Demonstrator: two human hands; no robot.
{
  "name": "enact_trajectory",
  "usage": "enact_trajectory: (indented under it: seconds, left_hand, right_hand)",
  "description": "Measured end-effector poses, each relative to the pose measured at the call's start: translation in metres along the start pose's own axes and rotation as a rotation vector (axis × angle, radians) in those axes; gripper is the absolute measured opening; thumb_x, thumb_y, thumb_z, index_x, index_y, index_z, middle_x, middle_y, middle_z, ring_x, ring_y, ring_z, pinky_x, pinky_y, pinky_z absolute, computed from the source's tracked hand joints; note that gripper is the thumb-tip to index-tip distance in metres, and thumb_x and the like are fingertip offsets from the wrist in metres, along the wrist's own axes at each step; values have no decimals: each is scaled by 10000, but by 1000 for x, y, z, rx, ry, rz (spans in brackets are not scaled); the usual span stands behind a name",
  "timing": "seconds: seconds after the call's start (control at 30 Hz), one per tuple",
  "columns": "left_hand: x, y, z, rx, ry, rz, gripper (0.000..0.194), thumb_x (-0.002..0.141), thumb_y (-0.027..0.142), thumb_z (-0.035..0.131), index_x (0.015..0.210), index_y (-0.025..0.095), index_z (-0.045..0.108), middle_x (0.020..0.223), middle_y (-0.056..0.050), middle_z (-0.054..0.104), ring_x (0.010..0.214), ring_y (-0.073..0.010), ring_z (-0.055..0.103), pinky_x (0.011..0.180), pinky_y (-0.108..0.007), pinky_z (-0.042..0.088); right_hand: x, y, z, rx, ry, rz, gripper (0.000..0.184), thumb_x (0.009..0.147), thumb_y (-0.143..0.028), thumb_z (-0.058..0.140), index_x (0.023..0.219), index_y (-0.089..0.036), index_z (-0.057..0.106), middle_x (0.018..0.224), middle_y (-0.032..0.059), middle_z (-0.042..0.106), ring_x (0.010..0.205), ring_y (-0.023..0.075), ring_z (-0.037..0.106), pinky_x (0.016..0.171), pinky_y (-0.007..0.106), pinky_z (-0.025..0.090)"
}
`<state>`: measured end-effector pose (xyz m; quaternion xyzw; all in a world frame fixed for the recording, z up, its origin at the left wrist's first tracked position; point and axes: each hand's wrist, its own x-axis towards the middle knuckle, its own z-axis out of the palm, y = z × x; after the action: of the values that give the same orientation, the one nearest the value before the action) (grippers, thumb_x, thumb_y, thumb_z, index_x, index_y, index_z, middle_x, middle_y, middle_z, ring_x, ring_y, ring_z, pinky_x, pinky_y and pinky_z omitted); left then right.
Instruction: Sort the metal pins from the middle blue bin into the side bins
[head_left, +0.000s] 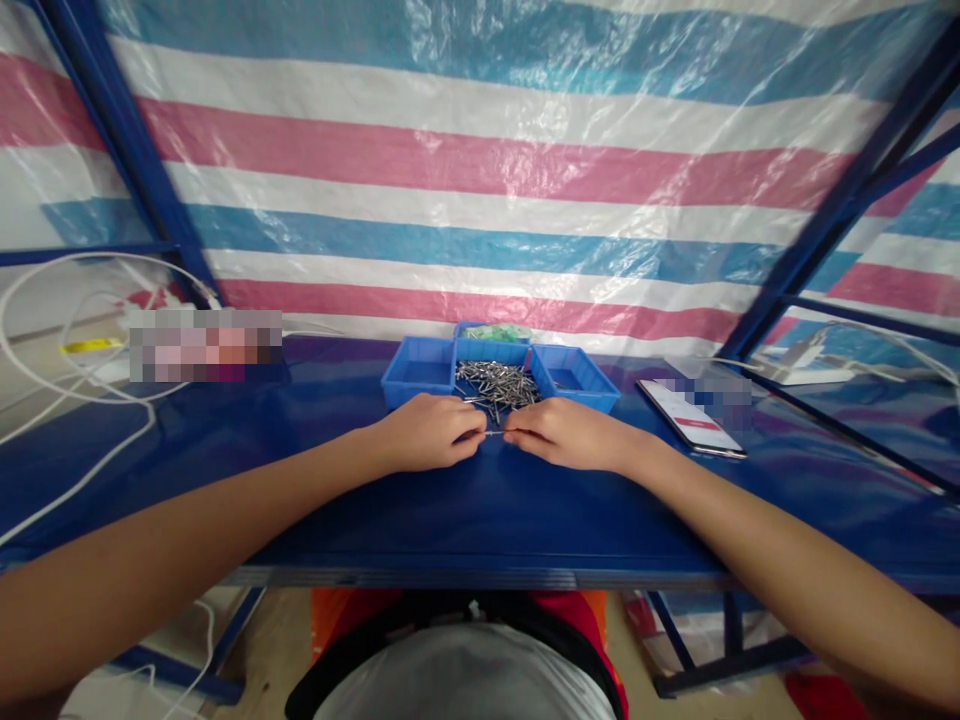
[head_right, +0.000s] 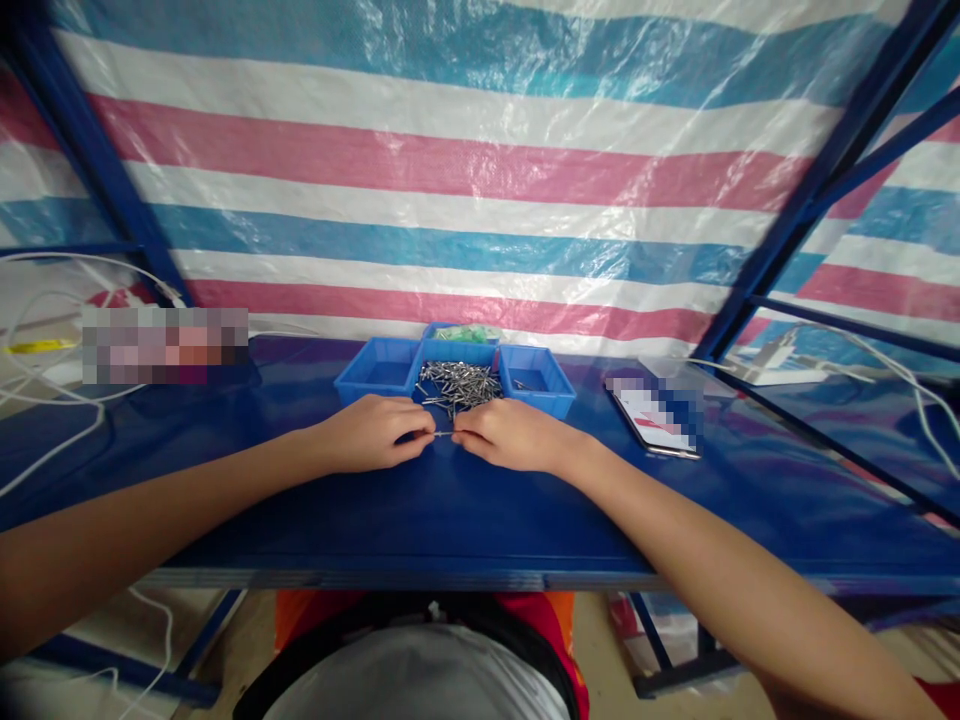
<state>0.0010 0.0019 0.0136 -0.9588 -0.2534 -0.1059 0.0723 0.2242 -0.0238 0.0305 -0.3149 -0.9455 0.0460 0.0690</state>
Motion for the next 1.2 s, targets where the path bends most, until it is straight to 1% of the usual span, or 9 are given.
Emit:
enact_trajectory:
  seconds: [0.17,0.33,0.47,0.57,0.67,0.77,0.93,1.0,1.2]
  left_hand:
    - [0,-1,0,19,17,-12,167,903,266,461,844,199,602,783,3,636,766,-156,607,648,-233,383]
    - [-1,-2,1,9,68,-22,177,921,265,439,878,198,597,819,4,648,784,-148,613,677,-228,400]
    - [-1,0,2,-6,137,9,188,936,272,434,888,182,592,844,-10,647,803,-146,609,704,-222,410]
    - [-1,2,1,-33,199,52,200,950,271,423,914,175,595,874,-18,640,809,-138,603,726,-218,413]
    - [-2,3,0,-36,220,85,213,956,269,411,941,173,600,879,-21,633,809,-134,600,735,-217,415]
    - [-2,2,-1,-10,197,75,207,953,268,411,964,176,597,891,-22,631,828,-140,601,731,-220,416]
    - [-1,-4,2,57,66,8,162,936,259,444,914,191,590,871,-8,635,826,-149,605,671,-218,407]
    - [0,-5,4,61,32,-1,149,931,262,458,901,197,588,873,-2,635,821,-150,608,658,-217,405]
    - [-1,-3,5,58,-4,18,143,928,270,465,919,205,592,871,2,639,824,-153,611,665,-224,411]
  right_hand:
    - [-1,-3,-4,-6,-15,12,222,964,-222,412,838,-149,580,760,37,614,687,128,565,666,237,379]
    - [-1,-2,-4,-39,-21,37,196,948,-196,415,839,-152,573,721,29,603,653,125,546,636,232,355]
    - [1,-1,1,-85,-53,76,197,948,-207,420,841,-152,576,704,35,614,625,129,541,625,240,340]
    - [2,-2,5,-83,-45,59,194,955,-215,417,854,-151,570,716,39,619,636,131,546,634,243,342]
    - [2,-2,6,-59,-26,29,200,957,-218,419,833,-153,562,723,36,611,647,130,546,640,243,346]
    - [1,0,5,-48,-17,15,204,953,-218,429,807,-155,557,717,31,599,650,128,543,636,241,347]
    - [1,2,4,-47,5,-8,205,949,-214,435,798,-158,562,708,21,588,642,122,537,628,238,342]
    - [1,2,3,-47,20,-11,209,954,-218,427,808,-158,565,712,22,588,646,122,538,633,238,345]
    - [0,0,0,-55,59,-7,226,964,-236,410,820,-159,567,732,26,597,665,127,544,647,241,354]
